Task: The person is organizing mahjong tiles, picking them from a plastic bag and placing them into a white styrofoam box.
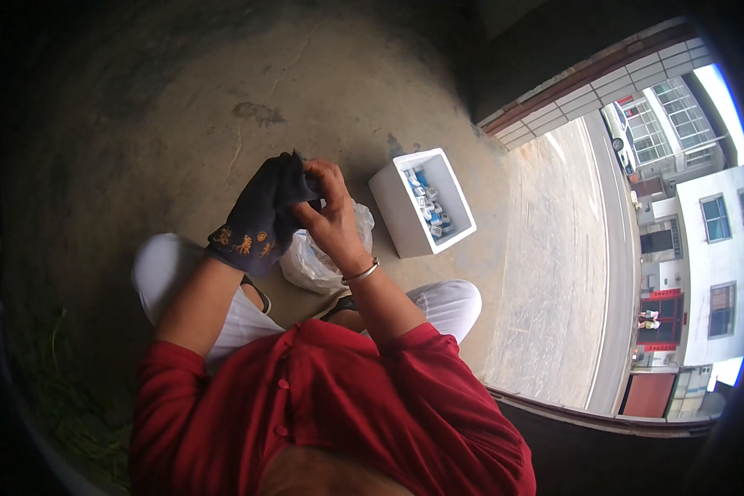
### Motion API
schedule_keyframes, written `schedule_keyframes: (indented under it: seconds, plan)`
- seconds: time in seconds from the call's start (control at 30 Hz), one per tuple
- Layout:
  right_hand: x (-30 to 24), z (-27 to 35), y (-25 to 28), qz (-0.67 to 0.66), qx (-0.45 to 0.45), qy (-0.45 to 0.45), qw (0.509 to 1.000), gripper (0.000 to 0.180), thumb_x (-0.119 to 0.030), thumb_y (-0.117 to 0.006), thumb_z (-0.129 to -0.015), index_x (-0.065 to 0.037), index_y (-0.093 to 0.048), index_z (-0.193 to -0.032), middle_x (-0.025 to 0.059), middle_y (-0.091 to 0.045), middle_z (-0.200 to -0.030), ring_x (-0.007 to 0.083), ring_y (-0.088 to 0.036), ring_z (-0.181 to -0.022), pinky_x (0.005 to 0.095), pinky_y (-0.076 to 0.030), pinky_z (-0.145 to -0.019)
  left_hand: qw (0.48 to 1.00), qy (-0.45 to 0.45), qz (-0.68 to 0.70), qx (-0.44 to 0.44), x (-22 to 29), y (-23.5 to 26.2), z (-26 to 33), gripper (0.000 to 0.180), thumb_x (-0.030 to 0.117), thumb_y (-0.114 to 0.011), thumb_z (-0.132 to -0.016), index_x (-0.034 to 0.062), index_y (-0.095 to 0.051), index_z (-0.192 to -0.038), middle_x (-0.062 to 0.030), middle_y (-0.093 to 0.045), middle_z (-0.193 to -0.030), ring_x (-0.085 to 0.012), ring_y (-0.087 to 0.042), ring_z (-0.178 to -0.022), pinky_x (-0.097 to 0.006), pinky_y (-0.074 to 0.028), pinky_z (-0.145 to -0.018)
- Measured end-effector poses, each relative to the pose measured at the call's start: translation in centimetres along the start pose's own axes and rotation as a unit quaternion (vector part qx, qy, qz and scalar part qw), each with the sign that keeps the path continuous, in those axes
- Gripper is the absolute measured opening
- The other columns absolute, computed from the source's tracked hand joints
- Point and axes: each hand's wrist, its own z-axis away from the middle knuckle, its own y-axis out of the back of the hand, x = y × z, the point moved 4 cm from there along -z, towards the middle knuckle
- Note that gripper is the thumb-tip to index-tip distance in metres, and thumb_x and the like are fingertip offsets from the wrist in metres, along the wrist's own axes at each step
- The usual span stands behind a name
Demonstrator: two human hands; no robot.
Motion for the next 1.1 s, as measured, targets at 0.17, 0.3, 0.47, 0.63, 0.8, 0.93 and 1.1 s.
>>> schedule_keyframes:
  seconds: [0.17, 0.3, 0.47, 0.63, 0.8, 0.93, 1.1]
  plan:
    - [0.4, 0.3, 0.9, -0.012, 0.054, 0.017, 0.998, 0.032, -0.007, -0.058, -0.09, 0.001, -0.055, -0.12, 0.0099, -0.06, -0.113, 0.0175, -0.057, -0.104, 0.0297, -0.045, -0.092, 0.853, -0.156, -0.495, -0.049, 2.5, -1.3, -1.5, 0.018, 0.018, -0.067, -0.076, 0.0082, -0.06, -0.089, -0.0115, -0.064, -0.082, -0.0289, -0.065, -0.078, -0.036, -0.05, -0.068]
    - [1.5, 0.1, 1.3, -0.17, 0.042, -0.068, 0.982, 0.03, -0.015, -0.054, -0.098, 0.004, -0.054, -0.122, 0.0052, -0.063, -0.109, 0.0105, -0.057, -0.099, 0.0241, -0.046, -0.089, 0.855, -0.122, -0.504, -0.012, 4.4, -1.4, -0.8, 0.017, 0.012, -0.068, -0.075, 0.0079, -0.059, -0.089, -0.0125, -0.064, -0.087, -0.0311, -0.064, -0.085, -0.037, -0.05, -0.073]
    - [1.3, 0.7, 1.6, -0.121, -0.003, -0.111, 0.986, 0.029, -0.008, -0.059, -0.091, 0.004, -0.057, -0.117, 0.0071, -0.064, -0.106, 0.0122, -0.059, -0.095, 0.0245, -0.047, -0.086, 0.92, -0.196, -0.324, -0.104, 6.1, -1.4, -0.2, 0.019, 0.007, -0.07, -0.075, 0.0059, -0.058, -0.089, -0.0129, -0.06, -0.09, -0.034, -0.058, -0.087, -0.04, -0.046, -0.081]
    - [0.3, 0.6, 0.4, -0.005, 0.027, 0.012, 1.0, 0.037, -0.002, -0.065, -0.075, 0.002, -0.059, -0.112, 0.0086, -0.062, -0.106, 0.0175, -0.059, -0.102, 0.0293, -0.044, -0.093, 0.959, -0.014, -0.273, -0.071, 1.6, 0.1, -0.7, 0.012, 0.013, -0.065, -0.083, 0.0052, -0.057, -0.088, -0.0059, -0.059, -0.088, -0.0209, -0.058, -0.081, -0.033, -0.046, -0.074]
    - [0.5, 0.7, 2.0, -0.242, 0.043, -0.119, 0.962, 0.019, -0.004, -0.06, -0.089, 0.003, -0.062, -0.107, 0.0032, -0.064, -0.103, 0.0097, -0.059, -0.095, 0.0234, -0.046, -0.087, 0.946, 0.198, 0.256, 0.029, 1.4, -2.0, -0.6, 0.016, 0.009, -0.07, -0.07, 0.0049, -0.062, -0.083, -0.0134, -0.059, -0.075, -0.0276, -0.059, -0.066, -0.033, -0.049, -0.062]
    - [1.4, 0.8, 2.3, -0.339, 0.053, -0.128, 0.931, 0.019, -0.006, -0.06, -0.091, 0.002, -0.062, -0.109, 0.0032, -0.065, -0.101, 0.0091, -0.059, -0.095, 0.0228, -0.048, -0.085, 0.967, -0.123, -0.198, -0.108, 5.9, -2.8, -1.0, 0.017, 0.01, -0.066, -0.077, 0.0047, -0.059, -0.09, -0.0119, -0.06, -0.082, -0.0268, -0.06, -0.076, -0.034, -0.048, -0.068]
    - [0.4, 1.7, 0.4, -0.102, 0.053, -0.085, 0.99, 0.044, -0.005, -0.067, -0.084, 0.0, -0.052, -0.124, 0.0065, -0.062, -0.11, 0.0163, -0.058, -0.105, 0.0273, -0.046, -0.092, 0.916, -0.153, -0.356, -0.103, 3.1, -2.1, -0.2, 0.022, 0.013, -0.064, -0.075, 0.005, -0.056, -0.094, -0.0164, -0.058, -0.086, -0.0351, -0.058, -0.083, -0.039, -0.048, -0.075]
